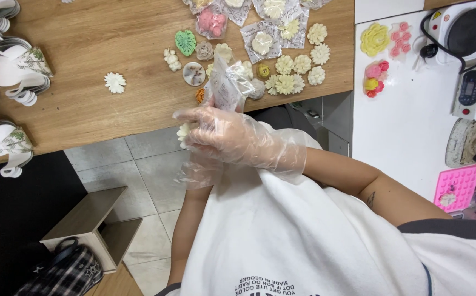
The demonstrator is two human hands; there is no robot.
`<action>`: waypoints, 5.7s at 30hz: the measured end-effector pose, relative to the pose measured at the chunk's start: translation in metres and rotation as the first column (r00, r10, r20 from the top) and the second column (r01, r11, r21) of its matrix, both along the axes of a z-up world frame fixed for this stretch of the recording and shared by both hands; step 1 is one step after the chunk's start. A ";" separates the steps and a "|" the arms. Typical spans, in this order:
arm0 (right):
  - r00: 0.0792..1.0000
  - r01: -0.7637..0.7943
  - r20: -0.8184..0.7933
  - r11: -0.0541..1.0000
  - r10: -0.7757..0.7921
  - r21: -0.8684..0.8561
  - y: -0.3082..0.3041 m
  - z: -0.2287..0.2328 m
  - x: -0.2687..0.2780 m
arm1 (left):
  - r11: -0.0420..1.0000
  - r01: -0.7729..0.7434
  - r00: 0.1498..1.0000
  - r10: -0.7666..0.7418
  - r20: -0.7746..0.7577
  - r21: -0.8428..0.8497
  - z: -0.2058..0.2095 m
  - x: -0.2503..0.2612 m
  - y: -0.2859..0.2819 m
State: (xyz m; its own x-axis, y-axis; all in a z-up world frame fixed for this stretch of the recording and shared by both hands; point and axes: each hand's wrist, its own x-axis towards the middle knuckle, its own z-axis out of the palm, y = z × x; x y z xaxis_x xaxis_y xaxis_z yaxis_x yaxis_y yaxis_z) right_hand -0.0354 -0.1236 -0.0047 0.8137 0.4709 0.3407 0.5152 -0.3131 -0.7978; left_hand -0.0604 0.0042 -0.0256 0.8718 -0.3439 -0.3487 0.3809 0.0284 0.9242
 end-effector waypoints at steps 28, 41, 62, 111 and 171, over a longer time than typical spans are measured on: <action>0.996 -0.017 0.075 0.965 0.037 -0.261 0.075 -0.033 0.102 | 0.305 -0.775 0.631 0.330 -0.702 -0.553 -0.225 -0.044 0.088; 0.968 -0.029 -0.231 0.873 -0.097 -0.487 0.144 -0.173 0.132 | -0.117 -0.963 0.138 0.558 -0.818 -0.243 -0.267 -0.102 0.127; 0.381 0.161 -0.924 0.983 0.022 0.090 -0.014 -0.142 0.051 | 0.559 -0.814 0.528 0.596 -0.605 -0.159 -0.185 -0.027 0.065; 0.783 0.574 -0.096 0.773 -0.615 -0.271 0.007 -0.032 0.061 | 0.780 -0.578 0.812 0.579 0.073 0.240 -0.060 0.085 0.008; 0.823 0.354 -0.504 0.930 -0.263 0.093 -0.017 0.187 0.286 | 0.933 -0.149 0.607 -0.173 0.775 0.326 0.209 0.336 0.127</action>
State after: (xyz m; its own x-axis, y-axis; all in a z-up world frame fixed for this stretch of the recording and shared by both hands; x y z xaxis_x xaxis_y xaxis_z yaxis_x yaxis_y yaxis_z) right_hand 0.2502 -0.1402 0.1826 0.9877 0.1375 -0.0739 -0.0419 -0.2227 -0.9740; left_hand 0.2760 0.1312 0.1830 0.8531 -0.3628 0.3750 -0.4939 -0.3296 0.8046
